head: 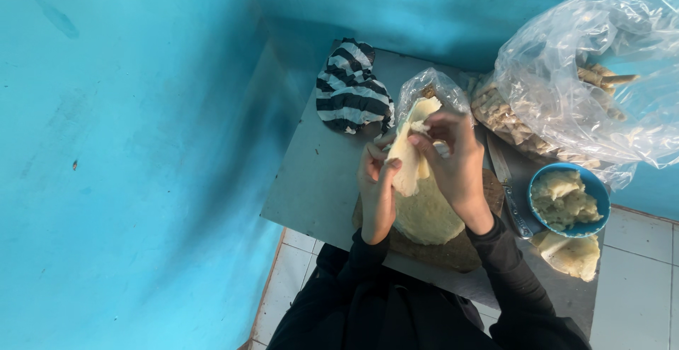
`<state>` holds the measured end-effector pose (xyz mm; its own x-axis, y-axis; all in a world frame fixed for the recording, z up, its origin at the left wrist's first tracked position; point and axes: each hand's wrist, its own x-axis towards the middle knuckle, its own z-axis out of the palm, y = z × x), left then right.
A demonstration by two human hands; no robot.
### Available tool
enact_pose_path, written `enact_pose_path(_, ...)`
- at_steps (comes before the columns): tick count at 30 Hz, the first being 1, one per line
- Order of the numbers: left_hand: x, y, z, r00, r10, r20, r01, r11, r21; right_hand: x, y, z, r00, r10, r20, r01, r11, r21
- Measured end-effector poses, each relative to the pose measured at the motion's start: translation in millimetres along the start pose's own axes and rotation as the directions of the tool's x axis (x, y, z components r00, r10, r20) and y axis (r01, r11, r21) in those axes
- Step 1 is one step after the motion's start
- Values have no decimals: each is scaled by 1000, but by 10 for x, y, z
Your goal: The person sits at a small table and peels a thin layer off a large round flatbread, working around its edge by hand. They set the peeled layer aside on the cutting board and continue peeling the remaining flatbread.
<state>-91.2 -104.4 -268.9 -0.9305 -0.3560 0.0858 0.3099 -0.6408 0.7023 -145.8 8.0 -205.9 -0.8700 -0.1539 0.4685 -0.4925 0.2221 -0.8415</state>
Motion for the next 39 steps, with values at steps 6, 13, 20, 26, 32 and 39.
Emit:
enact_pose_path(6, 42, 43, 132, 999, 28, -45, -19, 983, 183, -26, 40, 32, 992, -105, 74, 118, 975, -186)
enact_pose_path(13, 122, 63, 167, 996, -77, -49, 78, 997, 19, -27, 116, 19, 997, -79, -6, 77, 982, -172)
enact_pose_path(20, 103, -118, -73, 995, -96, 17, 97, 994, -49, -64, 299, 6, 1000, 5, -18, -7, 988, -152)
enact_pose_path(26, 89, -173, -144, 986, -138, 98, 158, 958, -240, -73, 393, 26, 993, 115, -32, -116, 993, -10)
enact_pose_path(32, 111, -132, -41, 974, -225, 35, 228, 963, -143, -56, 219, 116, 988, -135, 77, 145, 979, -142)
enact_pose_path(39, 149, -115, -124, 989, -143, -36, 143, 990, -1, -11, 31, 77, 939, -235, 251, 275, 951, -138)
